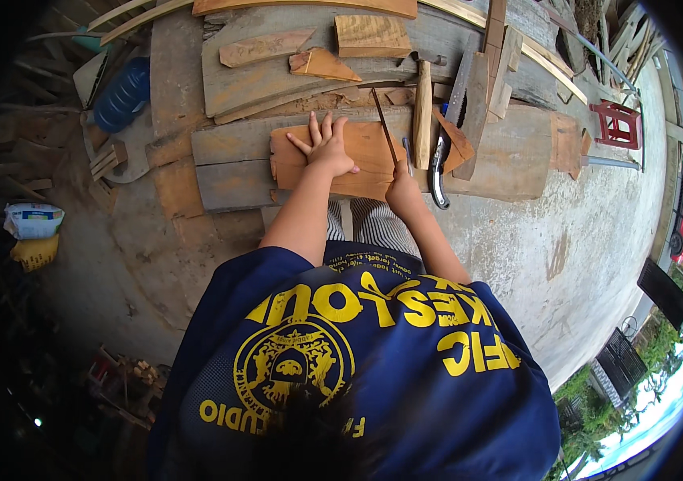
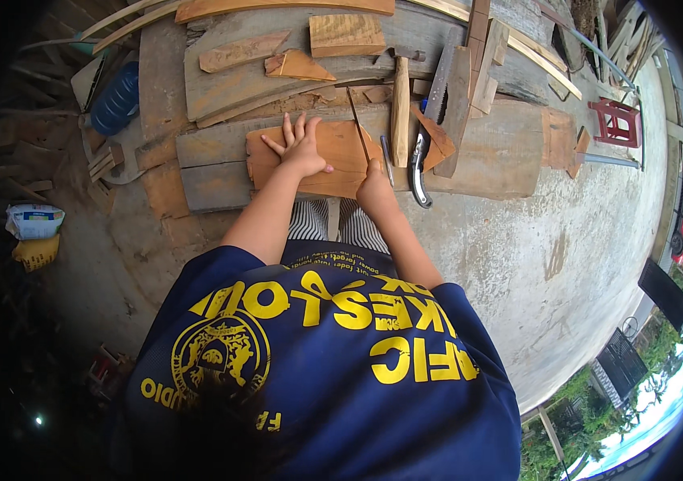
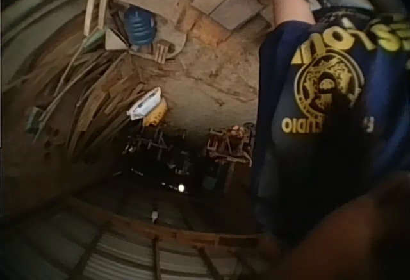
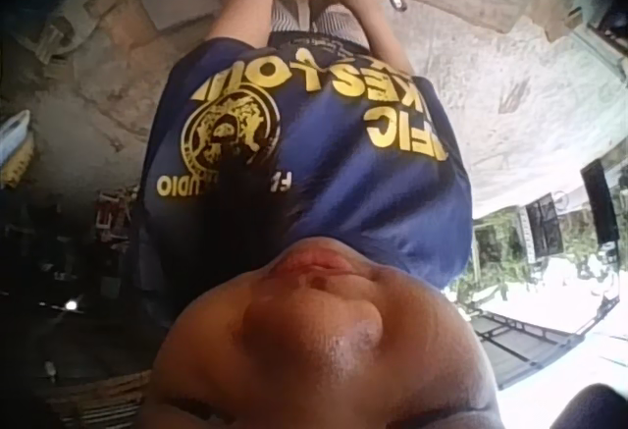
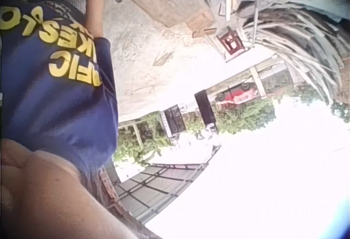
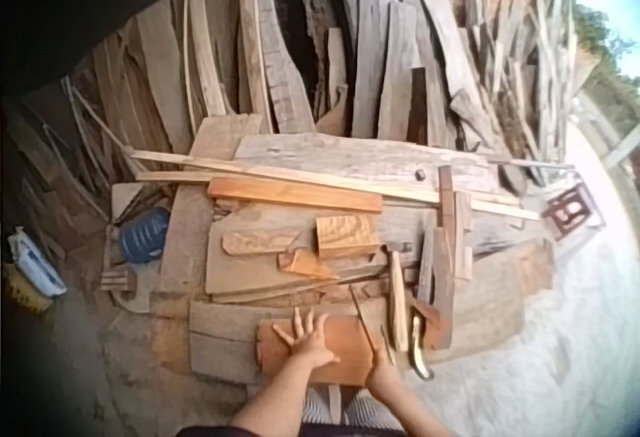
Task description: The person marks lines on a piece of wood using a ruler and a pen, aligns wooden blocks against the wood, and cuts the wood along the lines using a saw blade.
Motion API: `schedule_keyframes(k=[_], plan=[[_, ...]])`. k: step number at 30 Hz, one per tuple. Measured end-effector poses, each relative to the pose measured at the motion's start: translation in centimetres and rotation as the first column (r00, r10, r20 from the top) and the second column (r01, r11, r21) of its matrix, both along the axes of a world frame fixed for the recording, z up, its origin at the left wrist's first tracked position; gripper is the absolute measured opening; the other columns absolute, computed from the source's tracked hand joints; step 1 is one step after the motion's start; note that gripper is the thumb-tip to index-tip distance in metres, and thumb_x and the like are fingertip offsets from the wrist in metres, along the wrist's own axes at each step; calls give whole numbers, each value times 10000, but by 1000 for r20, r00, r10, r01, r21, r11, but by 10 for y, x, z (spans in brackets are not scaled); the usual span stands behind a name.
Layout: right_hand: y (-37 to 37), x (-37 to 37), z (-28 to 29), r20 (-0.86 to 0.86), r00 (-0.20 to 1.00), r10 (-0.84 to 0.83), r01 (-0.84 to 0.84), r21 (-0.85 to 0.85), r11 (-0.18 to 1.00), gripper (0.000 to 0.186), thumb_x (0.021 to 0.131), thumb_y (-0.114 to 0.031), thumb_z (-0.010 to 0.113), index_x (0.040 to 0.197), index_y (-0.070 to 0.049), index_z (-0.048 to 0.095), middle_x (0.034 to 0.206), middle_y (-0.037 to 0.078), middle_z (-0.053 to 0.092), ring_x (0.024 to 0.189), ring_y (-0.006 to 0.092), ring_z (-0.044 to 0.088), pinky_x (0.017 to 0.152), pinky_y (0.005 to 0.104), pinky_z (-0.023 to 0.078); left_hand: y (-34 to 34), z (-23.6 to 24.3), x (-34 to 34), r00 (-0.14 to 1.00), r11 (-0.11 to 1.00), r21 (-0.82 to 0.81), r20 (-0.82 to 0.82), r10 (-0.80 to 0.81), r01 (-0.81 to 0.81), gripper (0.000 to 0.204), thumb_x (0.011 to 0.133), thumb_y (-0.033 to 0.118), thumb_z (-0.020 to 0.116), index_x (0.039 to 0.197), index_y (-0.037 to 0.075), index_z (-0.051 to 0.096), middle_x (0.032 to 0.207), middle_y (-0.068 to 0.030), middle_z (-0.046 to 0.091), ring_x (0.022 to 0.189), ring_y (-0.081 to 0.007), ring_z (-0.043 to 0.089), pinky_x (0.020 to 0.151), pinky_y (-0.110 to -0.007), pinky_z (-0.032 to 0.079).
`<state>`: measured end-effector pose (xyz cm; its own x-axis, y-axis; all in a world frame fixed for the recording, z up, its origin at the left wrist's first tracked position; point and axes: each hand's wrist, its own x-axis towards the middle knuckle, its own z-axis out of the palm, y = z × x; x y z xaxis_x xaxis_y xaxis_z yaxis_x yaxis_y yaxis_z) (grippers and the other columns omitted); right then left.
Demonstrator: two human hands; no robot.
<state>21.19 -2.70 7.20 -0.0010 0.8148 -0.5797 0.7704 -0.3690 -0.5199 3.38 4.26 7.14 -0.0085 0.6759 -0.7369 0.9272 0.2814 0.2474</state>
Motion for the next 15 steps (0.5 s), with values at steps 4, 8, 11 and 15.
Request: schedule_keyframes(k=[4,8,11,15], plan=[[-1,3,11,-35,999,33,-33,10,999,205,850,-10,393,1048,18,435,893,345,591,905,507,567,759,535,458,-4,-4,-4,1000,1000,4,9,9,-9,1095,592,431,832,1454,276,174,1571,-25,11,1422,-296,-163,990,-725,-152],[-33,13,44,1,999,32,-32,-83,996,204,845,-3,401,1046,5,435,898,339,592,915,506,564,767,532,453,-7,-2,-6,1000,1000,-4,-3,23,-23,1096,594,429,831,1456,276,172,1571,-24,13,1422,-297,-163,991,-725,-150],[-25,7,32,36,999,4,0,-111,994,161,844,21,398,999,7,440,873,321,588,898,503,567,742,512,455,-7,-2,-5,1000,1000,7,-5,24,-24,1093,597,427,830,1457,280,172,1571,-23,16,1423,-296,-160,993,-725,-148],[22,-2,0,-4,1000,-7,7,9,1000,140,853,11,400,984,18,449,867,313,584,902,493,565,742,484,460,-4,-1,0,1000,999,31,10,17,-17,1071,601,411,831,1451,274,195,1570,-19,34,1424,-290,-157,986,-730,-157]])
